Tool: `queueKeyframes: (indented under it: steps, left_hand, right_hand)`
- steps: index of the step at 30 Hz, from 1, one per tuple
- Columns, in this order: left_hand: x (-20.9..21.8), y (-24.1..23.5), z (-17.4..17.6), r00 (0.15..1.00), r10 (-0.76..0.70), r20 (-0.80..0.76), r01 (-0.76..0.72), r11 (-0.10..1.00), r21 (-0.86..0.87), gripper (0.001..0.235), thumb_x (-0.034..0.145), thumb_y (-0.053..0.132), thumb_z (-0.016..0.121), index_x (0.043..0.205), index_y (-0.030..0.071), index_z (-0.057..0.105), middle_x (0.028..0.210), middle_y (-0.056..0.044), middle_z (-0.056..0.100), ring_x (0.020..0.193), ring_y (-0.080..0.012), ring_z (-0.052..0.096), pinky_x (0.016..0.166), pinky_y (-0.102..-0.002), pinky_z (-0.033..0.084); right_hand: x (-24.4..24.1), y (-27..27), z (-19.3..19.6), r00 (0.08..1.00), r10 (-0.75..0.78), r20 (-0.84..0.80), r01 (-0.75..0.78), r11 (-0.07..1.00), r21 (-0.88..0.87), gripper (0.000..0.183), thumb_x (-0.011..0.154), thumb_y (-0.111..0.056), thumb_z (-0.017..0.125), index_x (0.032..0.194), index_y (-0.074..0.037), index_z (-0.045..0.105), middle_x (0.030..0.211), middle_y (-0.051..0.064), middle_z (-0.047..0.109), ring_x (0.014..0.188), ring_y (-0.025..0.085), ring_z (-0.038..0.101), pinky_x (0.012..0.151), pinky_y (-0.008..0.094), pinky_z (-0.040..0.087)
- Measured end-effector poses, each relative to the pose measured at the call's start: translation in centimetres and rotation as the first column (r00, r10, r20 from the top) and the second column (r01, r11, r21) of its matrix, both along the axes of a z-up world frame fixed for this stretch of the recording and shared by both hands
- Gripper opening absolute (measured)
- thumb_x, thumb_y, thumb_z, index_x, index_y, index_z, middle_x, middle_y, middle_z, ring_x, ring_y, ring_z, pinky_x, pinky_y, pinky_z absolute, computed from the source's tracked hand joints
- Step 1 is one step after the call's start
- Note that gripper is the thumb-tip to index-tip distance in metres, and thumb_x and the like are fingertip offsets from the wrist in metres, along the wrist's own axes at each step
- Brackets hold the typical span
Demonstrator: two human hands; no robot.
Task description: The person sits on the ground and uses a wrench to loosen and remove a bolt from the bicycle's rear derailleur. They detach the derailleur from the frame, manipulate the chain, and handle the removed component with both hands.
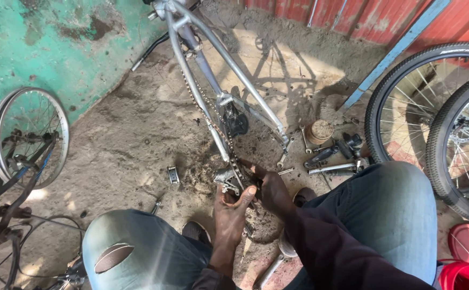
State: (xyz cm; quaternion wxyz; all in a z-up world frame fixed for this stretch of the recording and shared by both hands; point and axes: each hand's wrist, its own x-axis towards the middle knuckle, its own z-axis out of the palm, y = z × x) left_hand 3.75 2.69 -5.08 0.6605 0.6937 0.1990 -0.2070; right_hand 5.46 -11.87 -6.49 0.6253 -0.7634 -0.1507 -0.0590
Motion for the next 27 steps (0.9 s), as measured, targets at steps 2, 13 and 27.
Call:
queueKeyframes:
  steps: [2,13,27]
  left_hand:
    - [0.0,-0.3,0.0,0.999,-0.014,-0.034,0.014,1.0,0.01,0.128,0.066,0.045,0.083,0.164,0.016,0.005,0.155,-0.019,0.048,0.145,-0.0321,0.05,0.12,-0.054,0.043]
    - [0.1,-0.6,-0.3,1.0,0.021,0.021,-0.022,1.0,0.015,0.112,0.072,0.037,0.083,0.159,0.008,0.017,0.131,-0.018,0.057,0.127,-0.0359,0.062,0.11,-0.053,0.056]
    - [-0.1,0.2,-2.7,0.993,0.043,-0.108,-0.047,0.998,-0.037,0.093,0.069,0.045,0.082,0.145,0.012,0.04,0.139,-0.018,0.055,0.138,-0.036,0.053,0.117,-0.055,0.046]
  right_hand:
    - [0.2,-0.3,-0.7,0.995,-0.056,-0.083,0.05,0.996,-0.077,0.086,0.097,-0.068,0.03,0.149,-0.004,0.054,0.06,0.001,0.059,0.043,0.008,0.042,0.039,0.028,0.029]
    - [-1.2,-0.9,-1.5,0.988,-0.132,-0.08,0.122,0.986,-0.115,0.072,0.096,-0.062,0.045,0.13,0.0,0.057,0.066,0.002,0.065,0.049,0.013,0.055,0.045,0.031,0.041]
    - [0.0,0.5,-7.4,0.963,-0.058,-0.263,0.091,0.989,0.116,0.029,0.092,-0.024,0.068,0.108,0.001,0.07,0.066,-0.001,0.058,0.051,0.007,0.043,0.042,0.027,0.033]
